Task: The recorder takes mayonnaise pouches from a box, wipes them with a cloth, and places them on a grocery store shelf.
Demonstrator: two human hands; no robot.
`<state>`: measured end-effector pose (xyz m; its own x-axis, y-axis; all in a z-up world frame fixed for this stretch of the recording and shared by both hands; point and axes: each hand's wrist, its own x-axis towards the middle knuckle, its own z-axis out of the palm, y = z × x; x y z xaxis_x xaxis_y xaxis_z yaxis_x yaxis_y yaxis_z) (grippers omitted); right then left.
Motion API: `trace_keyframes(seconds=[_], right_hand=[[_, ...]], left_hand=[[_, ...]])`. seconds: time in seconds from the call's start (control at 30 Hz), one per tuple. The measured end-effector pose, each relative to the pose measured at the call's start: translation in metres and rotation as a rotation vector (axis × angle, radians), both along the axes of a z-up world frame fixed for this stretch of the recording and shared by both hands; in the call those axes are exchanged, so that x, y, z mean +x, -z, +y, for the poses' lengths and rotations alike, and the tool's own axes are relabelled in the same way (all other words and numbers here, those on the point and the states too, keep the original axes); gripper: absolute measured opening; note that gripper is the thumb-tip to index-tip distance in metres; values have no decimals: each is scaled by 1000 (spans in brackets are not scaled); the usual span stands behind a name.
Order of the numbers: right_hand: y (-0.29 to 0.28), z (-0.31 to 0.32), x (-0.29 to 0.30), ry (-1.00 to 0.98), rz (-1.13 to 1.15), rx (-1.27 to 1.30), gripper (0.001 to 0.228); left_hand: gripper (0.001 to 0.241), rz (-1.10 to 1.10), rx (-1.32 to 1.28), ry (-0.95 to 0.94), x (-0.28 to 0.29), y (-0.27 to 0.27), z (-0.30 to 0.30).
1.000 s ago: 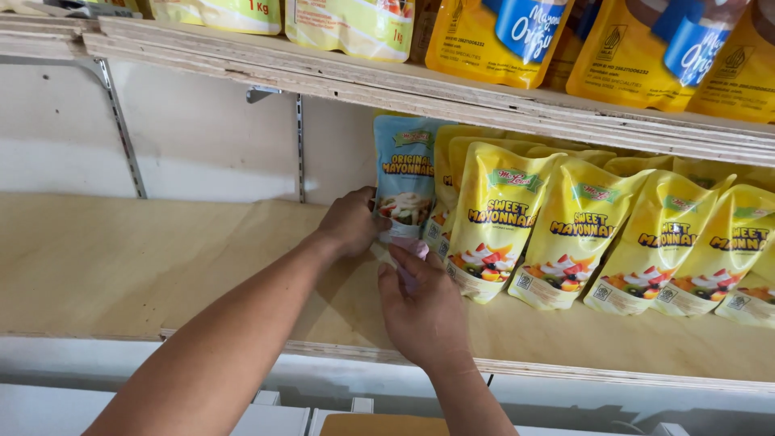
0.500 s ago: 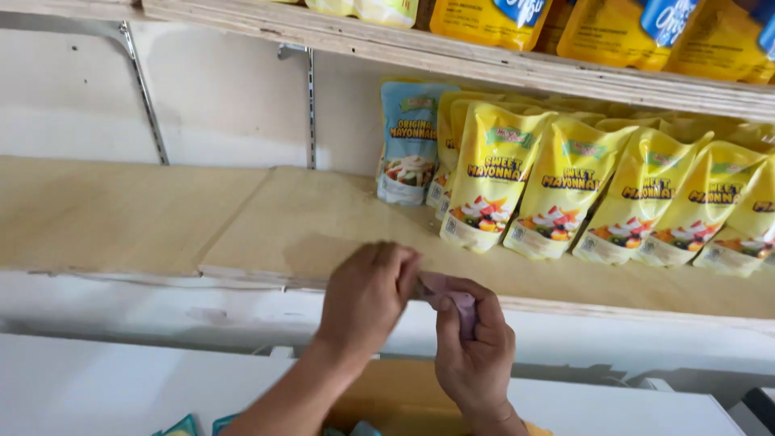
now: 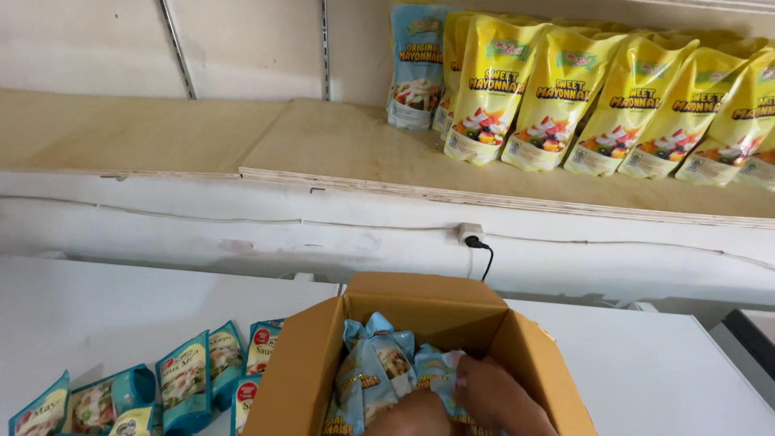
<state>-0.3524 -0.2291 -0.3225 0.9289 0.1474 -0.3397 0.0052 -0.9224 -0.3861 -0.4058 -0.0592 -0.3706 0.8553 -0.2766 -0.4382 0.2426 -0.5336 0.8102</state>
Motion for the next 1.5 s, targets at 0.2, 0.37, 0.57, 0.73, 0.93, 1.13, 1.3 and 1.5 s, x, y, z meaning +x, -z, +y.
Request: trace_keyframes(seconds=[0.2,0.37,0.57,0.73,0.93,1.13,1.3,1.5], right_hand=[[-25,-3,8,142,-335,364,21],[-77,30,0,409,-436,1188,21],[-51,70,-10,86,-742,1148,24],[-49,97,-18,41,-705,887,34],[-57,102,-23,-39,-844,910,45],[-57,84,-1,256,-594,935,41],[-64,75,-13,539,-649,966,44],[-75,98,-24,-149,-1255,705,35]], left_hand=[[42,376,-199,72,44,-23,21],[30,402,-846,-111,34,-37,16],[33,217,-1176,-564,39,-79,39],[44,200,-1123,-643,43,-71,38],[58,190,-1179,-741,32,-85,32],[61,-173,-1164,-532,10,-98,23],[66,-230,-1078,-538,36,-60,17],[66,-3,-945,-719,38,-62,29]])
